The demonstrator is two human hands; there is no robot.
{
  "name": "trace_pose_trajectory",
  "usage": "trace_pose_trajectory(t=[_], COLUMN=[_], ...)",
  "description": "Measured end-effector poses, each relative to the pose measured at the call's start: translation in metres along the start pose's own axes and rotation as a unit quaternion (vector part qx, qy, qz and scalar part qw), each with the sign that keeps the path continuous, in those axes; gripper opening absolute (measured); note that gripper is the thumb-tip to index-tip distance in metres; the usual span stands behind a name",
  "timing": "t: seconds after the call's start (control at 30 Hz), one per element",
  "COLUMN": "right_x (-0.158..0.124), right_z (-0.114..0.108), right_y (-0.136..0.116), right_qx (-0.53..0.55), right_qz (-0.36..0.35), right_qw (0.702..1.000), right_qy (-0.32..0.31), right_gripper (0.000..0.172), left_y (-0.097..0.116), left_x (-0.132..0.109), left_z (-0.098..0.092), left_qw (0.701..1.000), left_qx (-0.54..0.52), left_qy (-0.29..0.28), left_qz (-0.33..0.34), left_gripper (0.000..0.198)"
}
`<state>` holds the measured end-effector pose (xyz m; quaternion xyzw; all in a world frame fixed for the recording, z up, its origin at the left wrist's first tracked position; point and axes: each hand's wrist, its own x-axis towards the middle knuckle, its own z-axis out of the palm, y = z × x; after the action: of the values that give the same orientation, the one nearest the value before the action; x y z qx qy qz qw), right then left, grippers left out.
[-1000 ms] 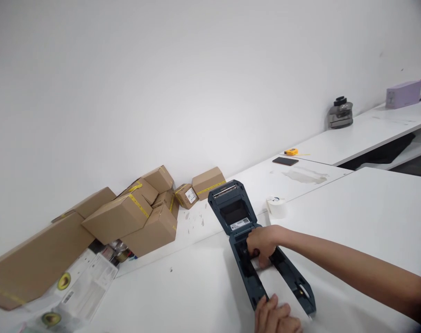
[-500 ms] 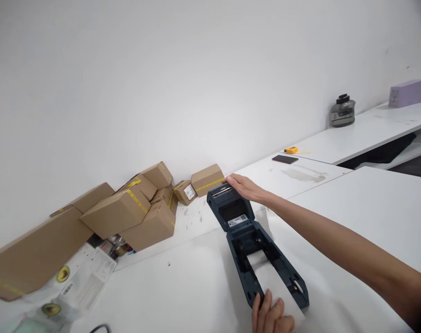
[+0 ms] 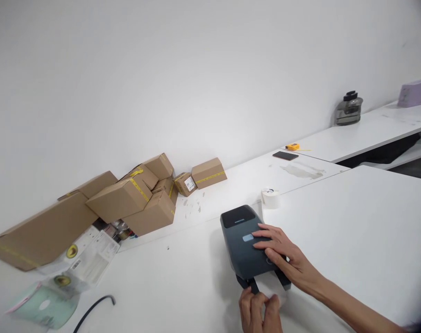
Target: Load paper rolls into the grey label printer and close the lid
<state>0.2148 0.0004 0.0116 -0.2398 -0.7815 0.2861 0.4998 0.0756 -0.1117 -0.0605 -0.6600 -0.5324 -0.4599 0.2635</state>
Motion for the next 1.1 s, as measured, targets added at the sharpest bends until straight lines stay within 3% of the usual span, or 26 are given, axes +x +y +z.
trace_pose_trajectory(t=[0.17,0.27,0.37,0.57,1.0,1.07,1.1], right_x=[-0.031,-0.041,-0.046,-0.047,-0.047,-0.047,-0.047], right_z=[0.016,0.022,0.028,0.034,0.042,0.041,0.040], right_y=[0.010,0.013,0.016,0.022,0.026,0.025,0.024], right_qx=[0.000,0.045,0.081,0.058,0.024,0.025,0.026], right_qz=[0.076,0.161,0.200,0.171,0.147,0.152,0.157], right_qw=[0.996,0.985,0.975,0.981,0.981,0.980,0.980], right_qy=[0.036,0.052,0.055,0.076,0.126,0.123,0.121], right_gripper=[0.029,0.037,0.035,0.031,0.033,0.033,0.033], left_y=[0.000,0.002,-0.001,-0.024,-0.035,-0.028,-0.022], left_x=[-0.010,-0.016,-0.017,0.004,0.007,0.007,0.005], left_z=[-0.004,-0.001,0.003,0.003,0.008,0.000,-0.006], left_qw=[0.999,0.998,0.997,0.998,0.999,0.993,0.980], left_qx=[0.037,0.055,0.060,0.038,-0.014,-0.042,-0.080], left_qy=[-0.001,0.015,0.038,-0.048,-0.026,-0.028,-0.032], left_qz=[-0.002,-0.013,-0.033,-0.032,-0.040,-0.104,-0.179], left_gripper=[0.016,0.021,0.024,0.051,0.038,0.036,0.033])
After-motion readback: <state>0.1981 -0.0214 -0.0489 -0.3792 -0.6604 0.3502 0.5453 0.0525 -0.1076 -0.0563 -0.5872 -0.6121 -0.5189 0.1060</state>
